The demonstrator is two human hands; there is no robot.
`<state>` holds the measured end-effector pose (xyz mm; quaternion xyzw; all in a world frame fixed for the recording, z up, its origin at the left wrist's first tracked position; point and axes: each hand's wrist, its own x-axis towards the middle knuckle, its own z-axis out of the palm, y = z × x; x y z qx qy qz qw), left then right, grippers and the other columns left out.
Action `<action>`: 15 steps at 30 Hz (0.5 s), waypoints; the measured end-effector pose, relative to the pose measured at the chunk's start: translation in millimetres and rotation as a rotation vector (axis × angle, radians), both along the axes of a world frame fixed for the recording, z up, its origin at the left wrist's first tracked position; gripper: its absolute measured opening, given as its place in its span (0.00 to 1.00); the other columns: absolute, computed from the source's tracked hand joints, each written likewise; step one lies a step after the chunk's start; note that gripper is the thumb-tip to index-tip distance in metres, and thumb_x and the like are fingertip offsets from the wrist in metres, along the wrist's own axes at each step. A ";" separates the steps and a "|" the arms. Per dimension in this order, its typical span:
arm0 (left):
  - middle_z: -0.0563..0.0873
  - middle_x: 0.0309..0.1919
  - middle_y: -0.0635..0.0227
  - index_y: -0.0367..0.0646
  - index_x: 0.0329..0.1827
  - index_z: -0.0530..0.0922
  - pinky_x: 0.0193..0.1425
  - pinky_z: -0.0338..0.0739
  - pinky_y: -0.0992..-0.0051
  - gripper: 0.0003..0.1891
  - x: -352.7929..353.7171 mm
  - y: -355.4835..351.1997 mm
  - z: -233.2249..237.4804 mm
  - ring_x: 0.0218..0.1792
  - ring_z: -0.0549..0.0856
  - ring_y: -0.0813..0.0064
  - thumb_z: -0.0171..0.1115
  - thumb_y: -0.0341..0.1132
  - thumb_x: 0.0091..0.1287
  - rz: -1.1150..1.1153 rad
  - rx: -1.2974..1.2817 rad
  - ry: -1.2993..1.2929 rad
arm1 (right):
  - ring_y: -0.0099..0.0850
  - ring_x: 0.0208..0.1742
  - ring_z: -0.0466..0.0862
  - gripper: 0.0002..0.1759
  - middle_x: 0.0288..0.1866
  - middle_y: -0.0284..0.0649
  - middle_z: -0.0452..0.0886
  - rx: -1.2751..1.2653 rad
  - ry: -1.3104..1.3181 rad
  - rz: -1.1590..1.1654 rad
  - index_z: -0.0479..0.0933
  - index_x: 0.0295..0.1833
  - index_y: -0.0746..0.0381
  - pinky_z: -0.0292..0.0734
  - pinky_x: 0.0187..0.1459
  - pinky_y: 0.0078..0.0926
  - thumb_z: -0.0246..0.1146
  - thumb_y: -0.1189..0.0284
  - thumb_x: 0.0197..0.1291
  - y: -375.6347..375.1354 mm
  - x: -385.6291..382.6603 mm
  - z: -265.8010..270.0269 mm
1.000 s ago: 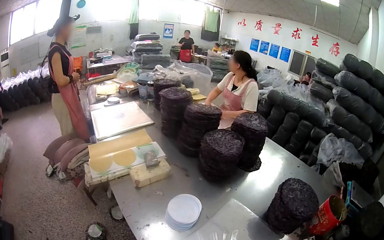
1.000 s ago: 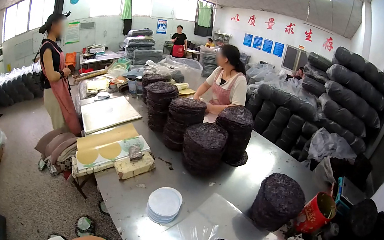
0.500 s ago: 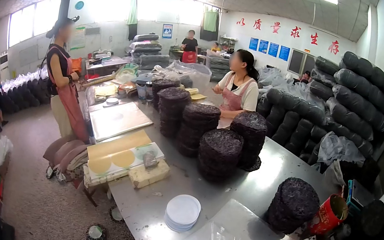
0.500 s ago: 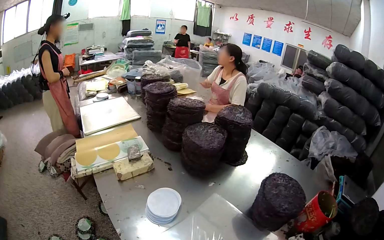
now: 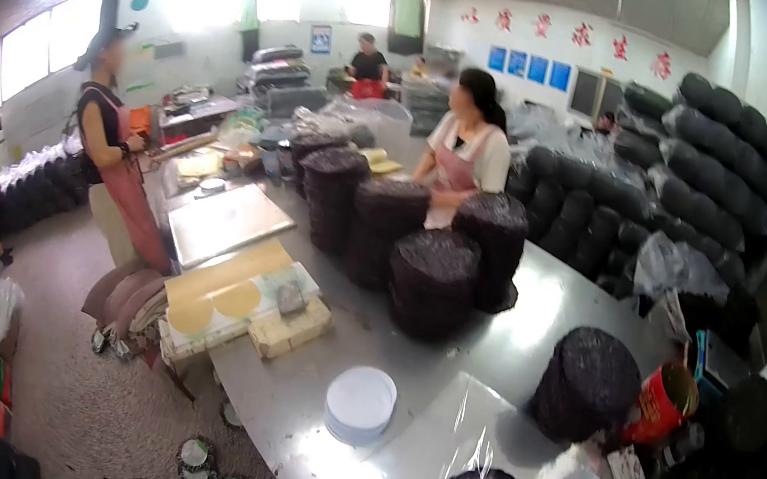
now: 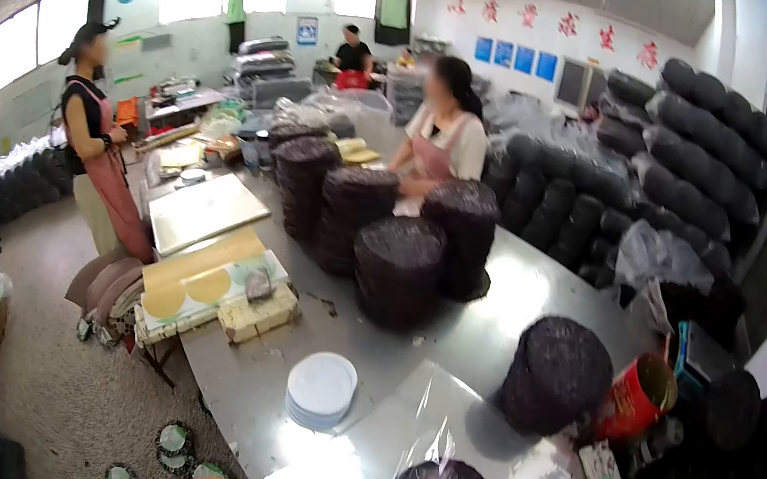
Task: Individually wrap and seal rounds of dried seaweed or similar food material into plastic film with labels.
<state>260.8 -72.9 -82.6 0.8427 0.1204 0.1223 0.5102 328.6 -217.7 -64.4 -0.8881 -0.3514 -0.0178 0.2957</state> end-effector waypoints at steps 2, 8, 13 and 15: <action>0.74 0.68 0.37 0.33 0.83 0.42 0.70 0.72 0.57 0.62 -2.0 4.0 9.4 0.63 0.78 0.40 0.79 0.33 0.51 -0.056 0.061 0.028 | 0.56 0.64 0.76 0.26 0.63 0.58 0.77 -0.090 -0.472 0.037 0.77 0.61 0.67 0.69 0.69 0.49 0.69 0.69 0.58 -5.9 8.2 -11.2; 0.81 0.54 0.56 0.36 0.75 0.67 0.60 0.70 0.53 0.48 6.6 -1.0 37.0 0.56 0.78 0.54 0.79 0.46 0.52 -0.008 0.420 0.168 | 0.50 0.54 0.78 0.31 0.52 0.50 0.80 0.096 0.063 -0.016 0.79 0.58 0.66 0.72 0.58 0.48 0.73 0.55 0.57 4.7 18.9 44.8; 0.76 0.57 0.47 0.39 0.70 0.73 0.73 0.63 0.49 0.44 9.7 4.6 41.0 0.63 0.73 0.46 0.80 0.45 0.49 0.078 0.587 -0.067 | 0.50 0.63 0.77 0.30 0.62 0.52 0.78 0.162 0.035 0.074 0.81 0.52 0.66 0.70 0.66 0.46 0.73 0.52 0.56 15.4 24.0 38.6; 0.77 0.54 0.52 0.38 0.70 0.73 0.74 0.64 0.50 0.43 8.1 4.7 32.4 0.60 0.74 0.48 0.79 0.43 0.49 0.074 0.279 -0.036 | 0.50 0.63 0.76 0.33 0.62 0.52 0.78 0.106 0.238 0.071 0.79 0.56 0.66 0.69 0.67 0.46 0.73 0.51 0.56 16.1 24.0 39.4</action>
